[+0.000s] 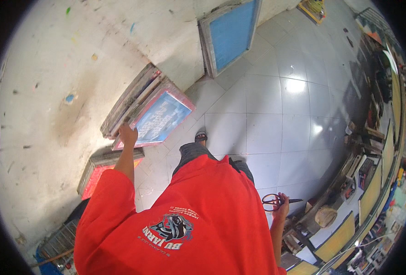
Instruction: The person uses shears to cut around printed designs on several sheets of paper, then stacks the papers on a printing table.
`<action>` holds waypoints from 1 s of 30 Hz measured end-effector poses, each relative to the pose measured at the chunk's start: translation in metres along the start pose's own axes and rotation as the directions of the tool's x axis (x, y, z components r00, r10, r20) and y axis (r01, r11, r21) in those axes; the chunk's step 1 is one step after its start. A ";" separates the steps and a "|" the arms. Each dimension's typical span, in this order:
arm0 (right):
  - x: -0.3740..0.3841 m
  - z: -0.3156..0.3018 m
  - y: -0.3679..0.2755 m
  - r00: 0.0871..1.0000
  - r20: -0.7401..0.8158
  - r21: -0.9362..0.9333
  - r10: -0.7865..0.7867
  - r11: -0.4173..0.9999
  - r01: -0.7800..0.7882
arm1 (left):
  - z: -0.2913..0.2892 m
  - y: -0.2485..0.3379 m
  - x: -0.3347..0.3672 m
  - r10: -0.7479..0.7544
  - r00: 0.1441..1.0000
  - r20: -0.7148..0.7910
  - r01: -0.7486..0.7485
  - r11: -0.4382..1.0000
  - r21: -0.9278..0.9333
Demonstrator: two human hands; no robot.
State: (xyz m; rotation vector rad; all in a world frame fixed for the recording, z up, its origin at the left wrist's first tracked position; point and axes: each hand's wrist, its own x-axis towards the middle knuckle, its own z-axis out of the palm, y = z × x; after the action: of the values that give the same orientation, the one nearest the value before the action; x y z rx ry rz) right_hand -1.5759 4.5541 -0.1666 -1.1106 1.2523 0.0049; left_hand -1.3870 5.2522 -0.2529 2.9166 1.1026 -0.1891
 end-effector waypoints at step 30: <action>0.291 0.236 -0.549 0.717 0.695 -0.105 -0.055 0.979 0.177 | -0.163 0.864 -0.168 0.935 0.033 0.354 0.029 0.353 -0.935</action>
State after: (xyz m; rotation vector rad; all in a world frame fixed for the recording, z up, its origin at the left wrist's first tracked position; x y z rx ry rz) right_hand -0.9867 4.2695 -0.0471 -1.1739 0.5031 0.4062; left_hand -0.9244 4.5027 -0.0936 1.4805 -0.3086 -0.9744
